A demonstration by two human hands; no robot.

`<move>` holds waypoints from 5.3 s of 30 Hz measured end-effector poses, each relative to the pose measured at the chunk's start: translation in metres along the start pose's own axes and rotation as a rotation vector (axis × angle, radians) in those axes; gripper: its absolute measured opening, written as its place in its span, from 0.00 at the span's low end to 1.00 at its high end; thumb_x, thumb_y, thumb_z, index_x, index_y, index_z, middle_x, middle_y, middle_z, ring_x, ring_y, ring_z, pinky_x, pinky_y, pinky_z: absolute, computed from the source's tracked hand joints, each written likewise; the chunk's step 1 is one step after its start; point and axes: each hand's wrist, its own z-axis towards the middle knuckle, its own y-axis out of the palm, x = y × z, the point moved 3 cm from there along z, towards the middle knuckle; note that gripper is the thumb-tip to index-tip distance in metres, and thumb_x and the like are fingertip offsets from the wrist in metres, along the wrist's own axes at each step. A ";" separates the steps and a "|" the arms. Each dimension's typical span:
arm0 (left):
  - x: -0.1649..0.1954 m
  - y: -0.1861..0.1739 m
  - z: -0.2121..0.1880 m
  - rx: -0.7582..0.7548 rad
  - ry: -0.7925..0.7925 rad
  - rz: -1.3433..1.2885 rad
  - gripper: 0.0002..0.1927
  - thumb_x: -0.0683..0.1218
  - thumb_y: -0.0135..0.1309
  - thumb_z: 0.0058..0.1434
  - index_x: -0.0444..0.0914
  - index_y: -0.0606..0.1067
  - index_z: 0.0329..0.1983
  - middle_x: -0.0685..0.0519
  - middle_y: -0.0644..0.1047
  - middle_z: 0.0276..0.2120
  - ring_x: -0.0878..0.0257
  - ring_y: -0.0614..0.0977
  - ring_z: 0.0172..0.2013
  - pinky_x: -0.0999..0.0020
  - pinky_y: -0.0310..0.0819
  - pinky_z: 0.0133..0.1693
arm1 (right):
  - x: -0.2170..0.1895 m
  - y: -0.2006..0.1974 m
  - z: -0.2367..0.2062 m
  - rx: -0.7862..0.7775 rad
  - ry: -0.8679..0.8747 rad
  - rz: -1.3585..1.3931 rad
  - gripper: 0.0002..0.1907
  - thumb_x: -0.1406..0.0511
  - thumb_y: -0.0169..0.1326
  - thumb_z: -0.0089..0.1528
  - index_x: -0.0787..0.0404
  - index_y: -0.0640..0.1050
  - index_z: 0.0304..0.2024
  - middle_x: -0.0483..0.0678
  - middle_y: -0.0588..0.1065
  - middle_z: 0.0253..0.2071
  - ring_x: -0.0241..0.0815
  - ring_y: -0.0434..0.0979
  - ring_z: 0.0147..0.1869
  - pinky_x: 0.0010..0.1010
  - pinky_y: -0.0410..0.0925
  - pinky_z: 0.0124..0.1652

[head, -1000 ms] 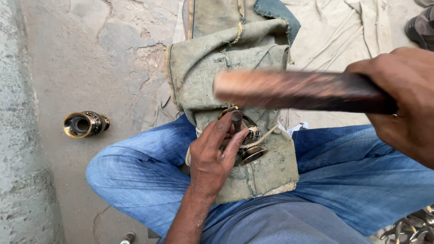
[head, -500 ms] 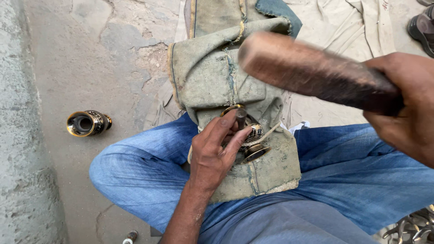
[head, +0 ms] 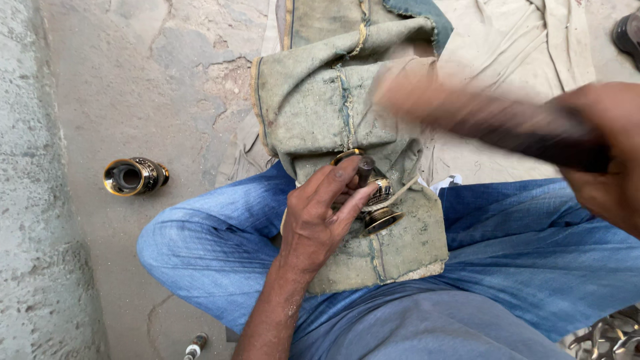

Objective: The person sits cross-legged on the ground and repeatedly hammers a small brass-colored metal object with a wooden mallet. They hold the object steady with their left hand and strike it with the mallet in their right hand, occasionally rotating the object to work different sides.

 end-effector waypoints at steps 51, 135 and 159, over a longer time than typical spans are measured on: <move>-0.015 0.014 -0.026 0.246 -0.007 -0.102 0.24 0.40 0.64 0.65 0.37 0.72 0.63 0.49 0.81 0.41 0.65 0.87 0.40 0.73 0.88 0.41 | -0.032 -0.025 0.010 0.149 -0.409 -0.152 0.17 0.72 0.66 0.55 0.71 0.79 0.45 0.56 0.76 0.30 0.43 0.76 0.29 0.33 0.69 0.32; 0.037 0.031 0.043 -0.234 -0.074 0.092 0.20 0.43 0.65 0.61 0.35 0.77 0.55 0.47 0.83 0.42 0.60 0.86 0.38 0.67 0.84 0.38 | 0.040 0.098 -0.048 -0.698 0.509 0.404 0.23 0.60 0.72 0.55 0.59 0.74 0.45 0.49 0.78 0.32 0.45 0.82 0.33 0.36 0.79 0.35; 0.055 0.088 0.064 -0.598 -0.087 0.540 0.18 0.47 0.58 0.64 0.43 0.71 0.56 0.42 0.78 0.34 0.39 0.82 0.34 0.46 0.75 0.34 | 0.107 0.117 -0.105 -0.536 0.451 0.938 0.39 0.72 0.73 0.48 0.58 0.70 0.60 0.51 0.73 0.28 0.44 0.78 0.27 0.37 0.77 0.27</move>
